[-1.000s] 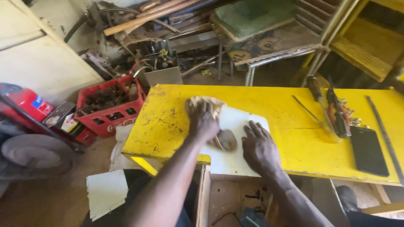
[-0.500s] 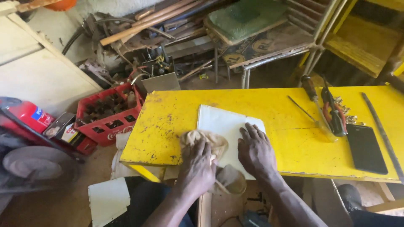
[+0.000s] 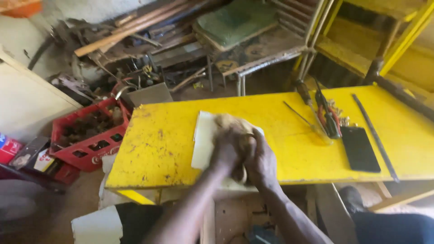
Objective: Tracing a paper template onto a metal sheet using a metal scribe to mark it for cutting.
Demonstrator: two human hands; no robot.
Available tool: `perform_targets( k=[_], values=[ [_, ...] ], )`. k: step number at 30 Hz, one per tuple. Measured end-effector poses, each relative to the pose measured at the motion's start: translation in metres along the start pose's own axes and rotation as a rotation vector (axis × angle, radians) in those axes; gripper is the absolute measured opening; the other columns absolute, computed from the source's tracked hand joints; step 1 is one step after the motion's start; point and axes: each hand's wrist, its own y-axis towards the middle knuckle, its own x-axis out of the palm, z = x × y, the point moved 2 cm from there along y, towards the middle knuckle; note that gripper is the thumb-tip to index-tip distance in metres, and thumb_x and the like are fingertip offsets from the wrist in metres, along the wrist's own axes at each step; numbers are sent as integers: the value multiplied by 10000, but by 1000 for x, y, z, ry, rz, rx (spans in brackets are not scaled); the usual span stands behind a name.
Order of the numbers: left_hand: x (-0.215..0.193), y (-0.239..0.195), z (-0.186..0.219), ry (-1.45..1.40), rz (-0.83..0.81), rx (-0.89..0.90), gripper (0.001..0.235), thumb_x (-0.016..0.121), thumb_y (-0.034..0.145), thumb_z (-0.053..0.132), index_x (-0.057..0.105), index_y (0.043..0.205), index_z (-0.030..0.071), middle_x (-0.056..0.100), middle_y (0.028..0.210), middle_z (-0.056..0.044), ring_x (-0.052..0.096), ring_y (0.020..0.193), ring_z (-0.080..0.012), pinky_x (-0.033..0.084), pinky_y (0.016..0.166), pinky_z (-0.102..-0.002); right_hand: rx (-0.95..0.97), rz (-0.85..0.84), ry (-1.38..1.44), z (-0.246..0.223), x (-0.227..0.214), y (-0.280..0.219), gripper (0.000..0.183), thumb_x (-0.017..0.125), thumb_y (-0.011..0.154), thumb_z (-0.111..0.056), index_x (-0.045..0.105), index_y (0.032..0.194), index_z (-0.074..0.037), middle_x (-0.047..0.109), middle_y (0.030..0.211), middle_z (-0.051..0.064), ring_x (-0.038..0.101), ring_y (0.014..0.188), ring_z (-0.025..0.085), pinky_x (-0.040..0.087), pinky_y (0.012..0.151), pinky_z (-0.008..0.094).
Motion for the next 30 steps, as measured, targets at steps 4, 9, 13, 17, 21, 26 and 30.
perform_targets(
  k=[4, 9, 13, 17, 21, 26, 30],
  values=[
    [-13, -27, 43, -413, -80, 184, 602, 648, 949, 295, 578, 1523, 128, 484, 1653, -145, 421, 1560, -375, 235, 1296, -563, 133, 84, 305, -3, -25, -4, 495, 465, 1115, -456, 664, 1447, -147, 694, 1385, 203, 624, 1344, 380, 466, 1177, 521],
    [-87, -69, 16, -1198, -85, -115, 592, 569, 987, 135, 549, 1574, 207, 599, 1577, -132, 497, 1511, -332, 343, 1289, -491, 163, 92, 663, 8, -25, 5, 518, 390, 1158, -379, 654, 1450, -44, 724, 1349, 237, 671, 1300, 366, 500, 1152, 487],
    [-49, -70, -1, -1000, -126, -81, 488, 607, 993, 137, 688, 1436, 325, 647, 1537, 40, 482, 1526, -254, 338, 1282, -431, 198, 9, 707, 34, -15, 19, 389, 532, 1067, -75, 678, 1424, -31, 732, 1328, 241, 680, 1282, 361, 508, 1149, 496],
    [-42, -60, 6, -746, -44, 82, 437, 708, 908, 119, 742, 1330, 223, 672, 1492, -50, 496, 1506, -350, 352, 1272, -507, 274, -68, 80, 20, -58, 14, 393, 748, 950, -459, 766, 1321, -330, 812, 1205, -10, 712, 1250, 257, 534, 1090, 470],
    [-49, -66, 3, -808, -83, 160, 333, 654, 1013, 138, 695, 1324, 26, 607, 1533, -172, 500, 1455, -380, 364, 1219, -558, 426, -295, -408, -24, -103, -35, 506, 746, 863, -612, 804, 1161, -207, 836, 1185, 41, 780, 1089, 281, 563, 934, 422],
    [-64, -61, 12, -726, 17, 135, 198, 581, 1002, 146, 749, 943, 61, 770, 1274, -120, 676, 1263, -269, 491, 1107, -438, 301, -344, -332, 16, -82, -64, 409, 749, 866, -474, 614, 668, -143, 528, 649, 37, 479, 681, 142, 390, 653, 392],
    [-108, -70, 24, -790, -63, 77, 286, 543, 957, 414, 714, 917, 188, 667, 1258, -132, 605, 1142, -323, 502, 874, -471, 298, -328, 231, -42, -132, -74, 259, 823, 927, -282, 716, 794, -86, 649, 732, 32, 567, 715, 146, 393, 639, 308]
  ],
)
